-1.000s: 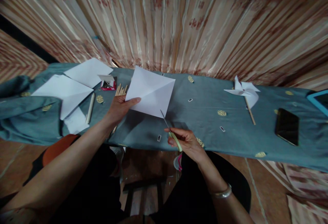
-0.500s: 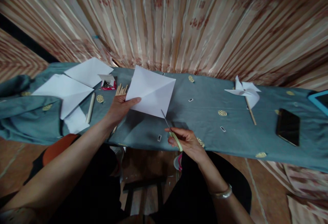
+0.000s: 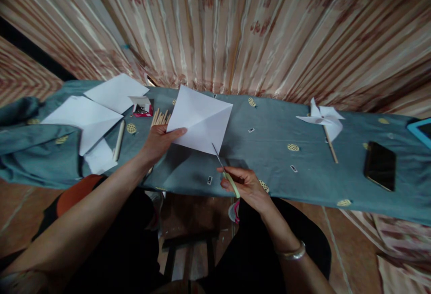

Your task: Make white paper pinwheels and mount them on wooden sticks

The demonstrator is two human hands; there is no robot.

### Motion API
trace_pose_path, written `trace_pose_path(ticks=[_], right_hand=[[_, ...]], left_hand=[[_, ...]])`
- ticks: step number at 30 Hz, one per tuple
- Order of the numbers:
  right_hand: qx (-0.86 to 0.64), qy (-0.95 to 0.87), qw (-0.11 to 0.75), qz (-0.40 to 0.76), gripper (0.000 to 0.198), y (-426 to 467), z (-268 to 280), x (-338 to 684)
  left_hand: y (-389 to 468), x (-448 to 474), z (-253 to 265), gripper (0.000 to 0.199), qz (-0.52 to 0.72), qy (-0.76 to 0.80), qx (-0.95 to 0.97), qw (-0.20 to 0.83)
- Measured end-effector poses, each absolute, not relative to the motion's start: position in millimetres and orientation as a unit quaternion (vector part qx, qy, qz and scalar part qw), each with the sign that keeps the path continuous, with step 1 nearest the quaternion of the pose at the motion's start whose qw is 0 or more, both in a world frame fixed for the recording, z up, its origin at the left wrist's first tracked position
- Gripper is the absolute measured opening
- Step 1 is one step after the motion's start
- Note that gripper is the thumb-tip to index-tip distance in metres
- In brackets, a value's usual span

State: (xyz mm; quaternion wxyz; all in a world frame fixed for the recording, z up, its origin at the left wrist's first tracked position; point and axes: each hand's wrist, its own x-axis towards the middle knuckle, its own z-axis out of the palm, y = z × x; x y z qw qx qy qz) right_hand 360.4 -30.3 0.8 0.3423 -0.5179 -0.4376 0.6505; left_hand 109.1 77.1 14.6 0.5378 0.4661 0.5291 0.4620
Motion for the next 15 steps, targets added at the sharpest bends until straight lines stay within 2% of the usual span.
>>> trace_pose_path(ticks=[15], right_hand=[[-0.529, -0.424, 0.356, 0.643, 0.046, -30.8, 1.0, 357.6]], left_hand=[[77.4, 108.7, 13.6, 0.032, 0.465, 0.530, 0.470, 0.531]])
